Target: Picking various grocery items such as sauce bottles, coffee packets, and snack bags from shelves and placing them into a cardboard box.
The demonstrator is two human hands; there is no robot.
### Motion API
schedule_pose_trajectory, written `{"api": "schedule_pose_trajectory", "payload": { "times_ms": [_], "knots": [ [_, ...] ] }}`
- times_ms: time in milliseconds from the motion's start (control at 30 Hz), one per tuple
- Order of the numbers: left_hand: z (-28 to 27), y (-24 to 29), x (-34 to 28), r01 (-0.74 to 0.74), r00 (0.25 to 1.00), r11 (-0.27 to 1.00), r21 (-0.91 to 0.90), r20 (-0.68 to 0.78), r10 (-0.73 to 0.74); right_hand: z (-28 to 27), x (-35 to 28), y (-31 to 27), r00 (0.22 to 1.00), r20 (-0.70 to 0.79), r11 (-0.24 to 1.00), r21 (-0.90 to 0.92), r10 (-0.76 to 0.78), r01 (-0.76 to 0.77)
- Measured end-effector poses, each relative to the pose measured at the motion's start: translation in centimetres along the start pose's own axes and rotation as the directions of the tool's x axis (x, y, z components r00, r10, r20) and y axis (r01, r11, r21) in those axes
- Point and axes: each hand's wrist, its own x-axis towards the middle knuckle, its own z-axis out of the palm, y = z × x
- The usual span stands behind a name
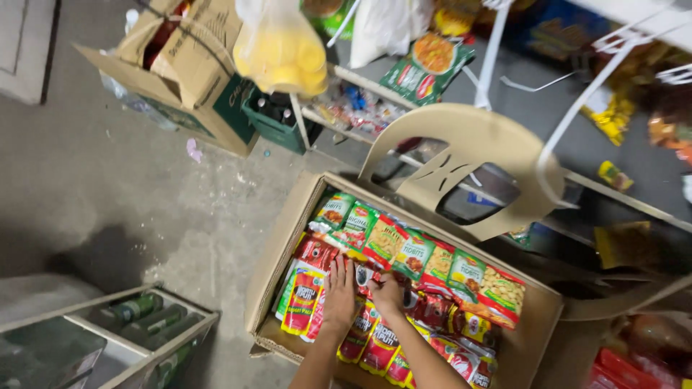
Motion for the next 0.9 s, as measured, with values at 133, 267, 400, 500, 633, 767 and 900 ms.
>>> {"api": "schedule_pose_trajectory", "payload": {
  "times_ms": [133,267,400,500,633,767,900],
  "knots": [
    [-3.8,4.1,-1.0,-0.114,0.989,0.993,-0.036,-0.1,0.11,-3.9,-1.0,0.8,0.999,-0.01,0.987,0.155,-0.038,0.039],
    [-8.3,12.7,-2.5,-0.374,0.9,0.901,-0.219,-0.319,0.296,-14.5,-4.6,-0.4,0.934,-0.192,0.88,0.321,-0.302,0.35],
    [-13.0,23.9,-4.6,-0.666,0.718,0.7,-0.257,-0.475,0.508,-28.5,-10.2,-2.4,0.939,-0.223,0.734,0.586,-0.263,0.344],
    [-18.3,34.1,-7.1,-0.809,0.579,0.515,-0.283,-0.538,0.613,-37.9,-12.7,-1.6,0.837,-0.474,0.577,0.615,-0.275,0.538],
    [-23.6,45.7,-10.0,-0.918,0.397,0.3,-0.26,-0.605,0.69,-50.5,-17.3,-1.2,0.579,-0.787,0.46,0.442,-0.213,0.77],
    [-28.2,56.0,-11.3,-0.984,0.171,0.096,-0.15,-0.653,0.738,-62.1,-19.8,-2.4,0.3,-0.937,0.337,0.228,-0.181,0.913],
    [-31.2,65.3,-9.7,-0.998,0.011,0.049,0.03,-0.724,0.69,-70.5,-16.6,-1.9,0.182,-0.975,0.296,0.137,-0.129,0.945]
  ]
}}
